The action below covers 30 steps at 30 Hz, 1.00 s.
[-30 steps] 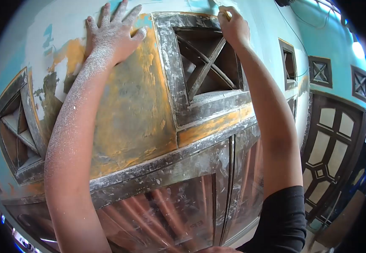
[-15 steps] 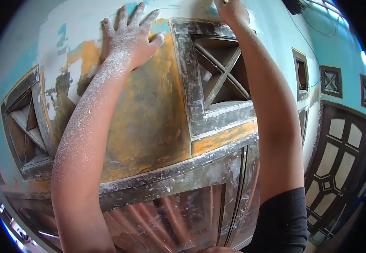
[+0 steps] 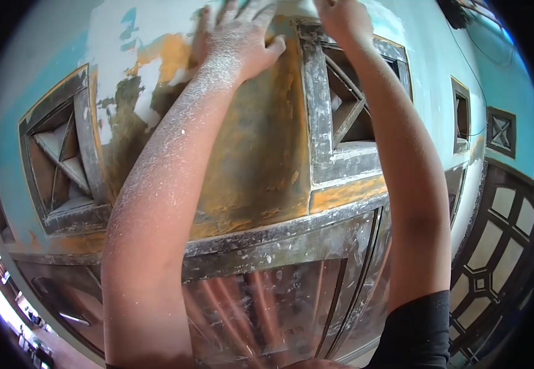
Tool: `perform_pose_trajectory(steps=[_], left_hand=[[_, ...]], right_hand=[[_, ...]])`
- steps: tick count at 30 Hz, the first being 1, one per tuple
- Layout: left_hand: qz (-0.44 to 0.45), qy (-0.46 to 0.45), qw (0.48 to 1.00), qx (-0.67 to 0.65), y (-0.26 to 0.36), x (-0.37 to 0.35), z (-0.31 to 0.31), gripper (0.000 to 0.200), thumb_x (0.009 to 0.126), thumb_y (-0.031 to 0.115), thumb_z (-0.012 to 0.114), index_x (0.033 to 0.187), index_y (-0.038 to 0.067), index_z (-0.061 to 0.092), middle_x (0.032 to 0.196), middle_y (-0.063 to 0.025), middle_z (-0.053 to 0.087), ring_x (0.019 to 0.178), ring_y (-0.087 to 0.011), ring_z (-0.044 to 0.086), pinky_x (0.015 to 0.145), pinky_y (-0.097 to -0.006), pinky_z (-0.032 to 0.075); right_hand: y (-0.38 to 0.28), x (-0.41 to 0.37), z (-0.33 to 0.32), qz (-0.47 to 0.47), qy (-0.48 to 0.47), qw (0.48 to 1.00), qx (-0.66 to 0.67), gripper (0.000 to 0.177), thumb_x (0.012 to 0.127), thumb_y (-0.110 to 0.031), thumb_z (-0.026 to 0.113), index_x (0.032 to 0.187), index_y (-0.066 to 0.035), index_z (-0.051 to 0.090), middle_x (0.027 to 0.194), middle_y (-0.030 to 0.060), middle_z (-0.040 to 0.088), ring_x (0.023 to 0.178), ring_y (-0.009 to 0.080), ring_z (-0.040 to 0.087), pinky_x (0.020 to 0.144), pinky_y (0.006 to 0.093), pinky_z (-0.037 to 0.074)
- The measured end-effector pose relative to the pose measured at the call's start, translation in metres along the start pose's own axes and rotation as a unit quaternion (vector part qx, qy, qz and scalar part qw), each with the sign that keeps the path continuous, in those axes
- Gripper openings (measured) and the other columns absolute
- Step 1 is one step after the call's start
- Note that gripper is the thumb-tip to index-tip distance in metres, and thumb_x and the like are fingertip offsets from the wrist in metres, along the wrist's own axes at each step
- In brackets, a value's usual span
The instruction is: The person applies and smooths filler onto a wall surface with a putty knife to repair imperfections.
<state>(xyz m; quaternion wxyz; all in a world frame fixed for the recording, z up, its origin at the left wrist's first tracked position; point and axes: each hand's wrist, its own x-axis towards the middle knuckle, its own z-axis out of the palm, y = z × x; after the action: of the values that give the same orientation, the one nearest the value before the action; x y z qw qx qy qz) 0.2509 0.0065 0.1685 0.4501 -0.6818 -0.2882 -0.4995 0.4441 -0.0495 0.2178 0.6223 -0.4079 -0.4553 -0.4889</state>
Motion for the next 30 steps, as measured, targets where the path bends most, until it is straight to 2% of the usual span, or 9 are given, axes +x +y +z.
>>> perform_pose_trajectory(steps=[2, 4, 6, 7, 10, 14, 17, 24, 30], left_hand=[[0.078, -0.030, 0.996, -0.035, -0.007, -0.004, -0.002, 0.074, 0.098, 0.050, 0.050, 0.162, 0.015, 0.034, 0.170, -0.0116, 0.025, 0.158, -0.0323, 0.018, 0.128, -0.0548, 0.008], [0.108, 0.065, 0.992, -0.002, -0.018, -0.010, 0.040, 0.073, 0.098, 0.049, 0.050, 0.160, 0.014, 0.036, 0.170, -0.0125, 0.026, 0.157, -0.0323, 0.020, 0.128, -0.0523, 0.011], [0.148, -0.028, 0.987, 0.056, -0.027, -0.028, 0.024, 0.070, 0.102, 0.055, 0.047, 0.164, 0.029, 0.028, 0.172, -0.0044, 0.022, 0.159, -0.0278, 0.017, 0.128, -0.0577, 0.011], [0.155, -0.057, 0.985, 0.054, -0.037, -0.036, 0.006, 0.071, 0.101, 0.055, 0.048, 0.163, 0.027, 0.030, 0.171, -0.0078, 0.024, 0.158, -0.0295, 0.018, 0.128, -0.0563, 0.011], [0.139, 0.016, 0.989, 0.047, -0.097, -0.048, -0.001, 0.076, 0.097, 0.049, 0.053, 0.161, 0.013, 0.034, 0.170, -0.0139, 0.026, 0.157, -0.0325, 0.020, 0.128, -0.0539, 0.012], [-0.001, 0.007, 0.998, 0.064, -0.160, -0.067, -0.021, 0.073, 0.097, 0.046, 0.052, 0.160, 0.013, 0.035, 0.169, -0.0160, 0.026, 0.157, -0.0342, 0.019, 0.128, -0.0531, 0.012], [-0.002, 0.070, 0.997, 0.040, -0.191, -0.083, -0.009, 0.071, 0.098, 0.043, 0.052, 0.160, 0.012, 0.036, 0.167, -0.0181, 0.029, 0.157, -0.0358, 0.020, 0.128, -0.0510, 0.013], [-0.026, 0.092, 0.995, 0.031, -0.172, -0.126, -0.005, 0.070, 0.099, 0.040, 0.050, 0.160, 0.010, 0.035, 0.166, -0.0195, 0.030, 0.156, -0.0374, 0.022, 0.129, -0.0489, 0.010], [-0.009, 0.092, 0.995, 0.026, -0.163, -0.149, -0.010, 0.076, 0.095, 0.038, 0.054, 0.162, 0.010, 0.030, 0.163, -0.0237, 0.034, 0.154, -0.0393, 0.025, 0.128, -0.0501, 0.011]], right_hand=[[-0.034, -0.020, 0.013, -0.021, 0.010, 0.999, 0.035, 0.030, 0.097, -0.029, 0.061, 0.119, -0.010, 0.069, 0.101, 0.0263, 0.073, 0.098, 0.0457, 0.070, 0.086, 0.0511, 0.055], [-0.060, -0.034, 0.019, -0.008, -0.011, 0.998, 0.059, 0.032, 0.097, -0.030, 0.061, 0.122, -0.010, 0.068, 0.104, 0.0260, 0.073, 0.101, 0.0455, 0.069, 0.088, 0.0506, 0.055], [-0.076, -0.039, 0.027, 0.001, -0.026, 0.996, 0.088, 0.035, 0.097, -0.030, 0.061, 0.125, -0.010, 0.067, 0.107, 0.0257, 0.073, 0.104, 0.0453, 0.069, 0.090, 0.0501, 0.054], [-0.078, -0.042, 0.033, 0.004, -0.020, 0.994, 0.106, 0.037, 0.098, -0.031, 0.060, 0.129, -0.011, 0.065, 0.109, 0.0261, 0.073, 0.105, 0.0459, 0.068, 0.091, 0.0506, 0.054], [-0.090, -0.055, 0.042, 0.024, -0.010, 0.992, 0.126, 0.041, 0.098, -0.032, 0.058, 0.135, -0.015, 0.060, 0.114, 0.0278, 0.071, 0.108, 0.0479, 0.067, 0.093, 0.0531, 0.053], [-0.092, -0.069, 0.042, 0.058, -0.001, 0.992, 0.109, 0.041, 0.098, -0.030, 0.058, 0.137, -0.017, 0.058, 0.114, 0.0286, 0.070, 0.110, 0.0478, 0.066, 0.093, 0.0551, 0.052], [-0.098, -0.078, 0.030, 0.079, -0.004, 0.991, 0.108, 0.043, 0.097, -0.026, 0.060, 0.139, -0.015, 0.056, 0.118, 0.0288, 0.069, 0.108, 0.0491, 0.065, 0.092, 0.0547, 0.053], [-0.085, -0.100, 0.041, -0.090, 0.080, 0.990, 0.072, 0.040, 0.097, -0.020, 0.062, 0.135, -0.009, 0.060, 0.124, 0.0249, 0.068, 0.114, 0.0476, 0.063, 0.097, 0.0513, 0.051], [-0.098, -0.118, 0.032, -0.118, 0.081, 0.990, 0.007, 0.039, 0.093, -0.015, 0.066, 0.131, -0.020, 0.066, 0.121, 0.0184, 0.066, 0.111, 0.0410, 0.063, 0.095, 0.0482, 0.052]])
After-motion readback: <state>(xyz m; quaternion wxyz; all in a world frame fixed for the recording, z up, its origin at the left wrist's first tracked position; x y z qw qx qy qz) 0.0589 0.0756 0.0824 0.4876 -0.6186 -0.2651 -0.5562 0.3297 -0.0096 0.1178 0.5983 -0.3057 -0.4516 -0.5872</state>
